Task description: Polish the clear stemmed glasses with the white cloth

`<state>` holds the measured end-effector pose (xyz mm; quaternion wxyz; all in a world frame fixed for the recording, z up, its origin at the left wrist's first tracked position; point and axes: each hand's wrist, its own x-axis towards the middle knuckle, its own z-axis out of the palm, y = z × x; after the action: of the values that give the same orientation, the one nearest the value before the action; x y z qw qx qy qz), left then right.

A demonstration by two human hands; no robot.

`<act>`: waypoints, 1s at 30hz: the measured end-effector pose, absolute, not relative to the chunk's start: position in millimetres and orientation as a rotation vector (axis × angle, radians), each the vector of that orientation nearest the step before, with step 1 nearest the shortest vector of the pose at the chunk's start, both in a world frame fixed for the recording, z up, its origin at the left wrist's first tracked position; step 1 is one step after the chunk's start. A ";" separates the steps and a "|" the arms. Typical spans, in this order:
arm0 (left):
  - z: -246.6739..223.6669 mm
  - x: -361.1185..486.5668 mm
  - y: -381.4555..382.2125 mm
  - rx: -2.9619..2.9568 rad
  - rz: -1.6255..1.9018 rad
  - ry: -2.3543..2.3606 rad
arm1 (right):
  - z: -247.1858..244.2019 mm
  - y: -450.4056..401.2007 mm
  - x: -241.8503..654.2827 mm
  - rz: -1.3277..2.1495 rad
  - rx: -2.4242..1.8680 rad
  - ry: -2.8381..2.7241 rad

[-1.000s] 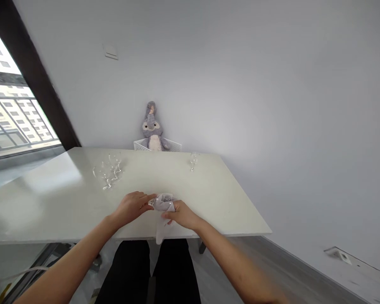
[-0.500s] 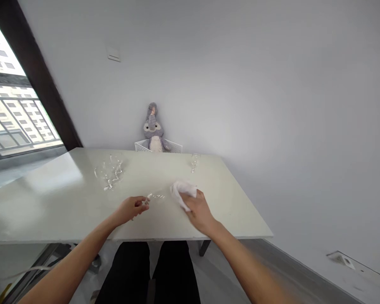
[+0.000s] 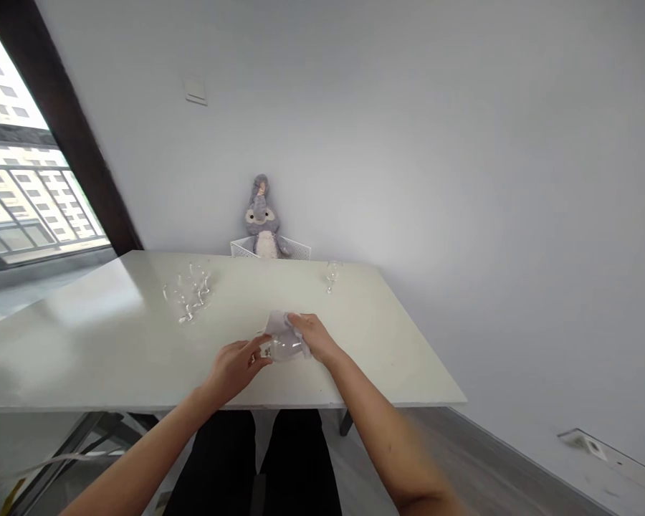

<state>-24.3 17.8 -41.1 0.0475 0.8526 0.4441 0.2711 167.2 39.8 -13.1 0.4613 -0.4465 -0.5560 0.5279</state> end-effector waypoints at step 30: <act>-12.5 8.5 41.4 1.257 1.269 1.046 | -47.5 17.0 123.5 0.867 -1.009 -1.215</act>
<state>8.5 41.4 -12.5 0.5105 0.5222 0.4344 0.5272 123.5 17.0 -47.5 0.6210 -0.4389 -0.5287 0.3771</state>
